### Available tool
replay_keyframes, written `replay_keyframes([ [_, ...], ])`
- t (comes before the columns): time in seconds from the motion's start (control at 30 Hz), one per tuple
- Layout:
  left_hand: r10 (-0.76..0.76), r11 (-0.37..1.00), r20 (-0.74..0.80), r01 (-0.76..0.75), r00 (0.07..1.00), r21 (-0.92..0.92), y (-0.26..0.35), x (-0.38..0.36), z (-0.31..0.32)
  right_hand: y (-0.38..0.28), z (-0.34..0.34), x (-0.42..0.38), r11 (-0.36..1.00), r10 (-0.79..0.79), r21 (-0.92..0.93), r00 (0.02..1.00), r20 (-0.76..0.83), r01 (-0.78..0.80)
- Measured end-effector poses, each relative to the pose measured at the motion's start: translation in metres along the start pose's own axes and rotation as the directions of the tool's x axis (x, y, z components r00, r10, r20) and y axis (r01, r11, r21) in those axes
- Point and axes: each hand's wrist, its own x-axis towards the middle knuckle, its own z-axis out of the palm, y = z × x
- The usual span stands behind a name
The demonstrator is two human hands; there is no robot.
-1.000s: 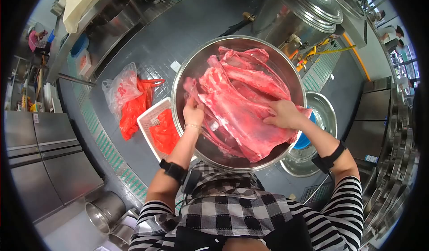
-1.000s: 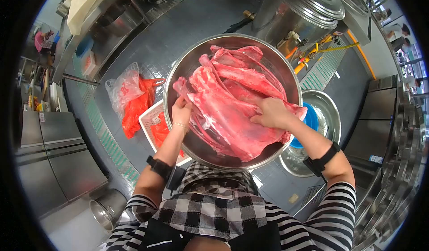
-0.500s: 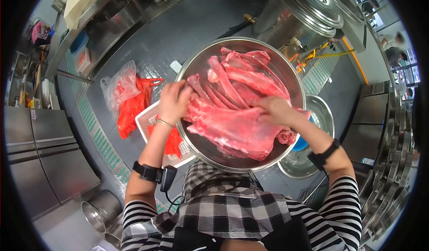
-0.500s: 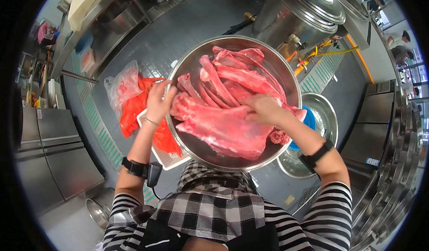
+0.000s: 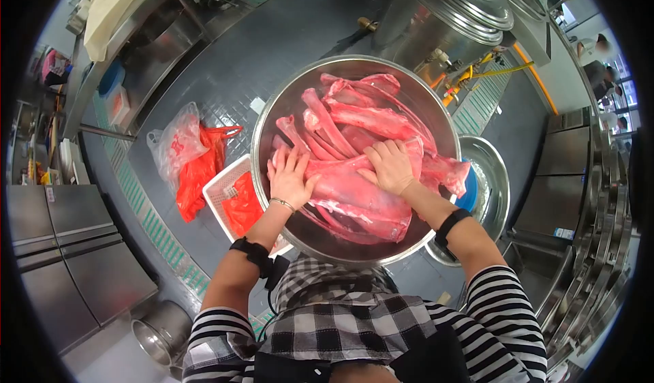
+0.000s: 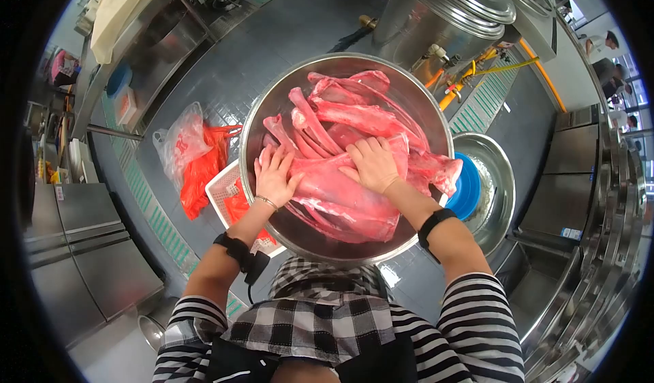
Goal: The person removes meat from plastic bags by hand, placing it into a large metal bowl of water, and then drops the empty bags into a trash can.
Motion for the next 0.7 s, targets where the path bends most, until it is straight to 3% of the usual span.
replay_keyframes([
  [0.17,0.005,0.999,-0.051,-0.002,0.999,0.052,0.002,-0.004,-0.003,-0.005,0.001,-0.003,1.0,-0.005,0.001,0.998,-0.069,0.005],
  [0.27,-0.011,0.983,-0.256,-0.037,0.967,-0.182,0.001,-0.023,-0.025,-0.011,-0.01,-0.006,0.996,0.033,0.081,0.999,-0.041,-0.03],
  [0.3,-0.02,0.984,-0.259,-0.028,0.966,-0.177,-0.002,-0.038,-0.038,-0.018,-0.02,-0.01,0.991,0.111,0.094,0.985,-0.131,-0.099],
  [0.37,-0.2,0.897,-0.345,0.03,0.917,-0.441,-0.019,-0.084,-0.063,-0.037,-0.04,-0.023,0.956,0.237,0.228,0.942,-0.238,-0.183],
  [0.43,-0.28,0.904,-0.332,0.132,0.901,-0.406,-0.058,-0.14,-0.068,-0.065,-0.055,-0.051,0.888,0.333,0.409,0.909,-0.251,-0.212],
  [0.5,-0.549,0.701,-0.146,0.359,0.823,-0.616,-0.114,-0.21,-0.046,-0.101,-0.058,-0.084,0.844,0.369,0.484,0.906,-0.209,-0.232],
  [0.53,-0.623,0.676,-0.119,0.456,0.773,-0.579,-0.149,-0.256,-0.025,-0.12,-0.058,-0.099,0.835,0.366,0.495,0.914,-0.173,-0.241],
  [0.57,-0.772,0.394,0.054,0.543,0.634,-0.742,-0.184,-0.304,0.003,-0.142,-0.055,-0.112,0.8,0.344,0.557,0.931,-0.122,-0.223],
  [0.6,-0.848,0.229,0.129,0.575,0.514,-0.785,-0.198,-0.344,0.01,-0.168,-0.05,-0.122,0.76,0.321,0.615,0.945,-0.071,-0.211],
  [0.63,-0.859,-0.042,0.33,0.59,0.391,-0.806,-0.214,-0.388,0.012,-0.194,-0.047,-0.126,0.788,0.234,0.592,0.972,-0.036,-0.168],
  [0.7,-0.856,-0.28,0.468,0.566,0.219,-0.776,-0.249,-0.485,0.041,-0.248,-0.025,-0.134,0.703,0.169,0.683,0.98,0.108,-0.197],
])
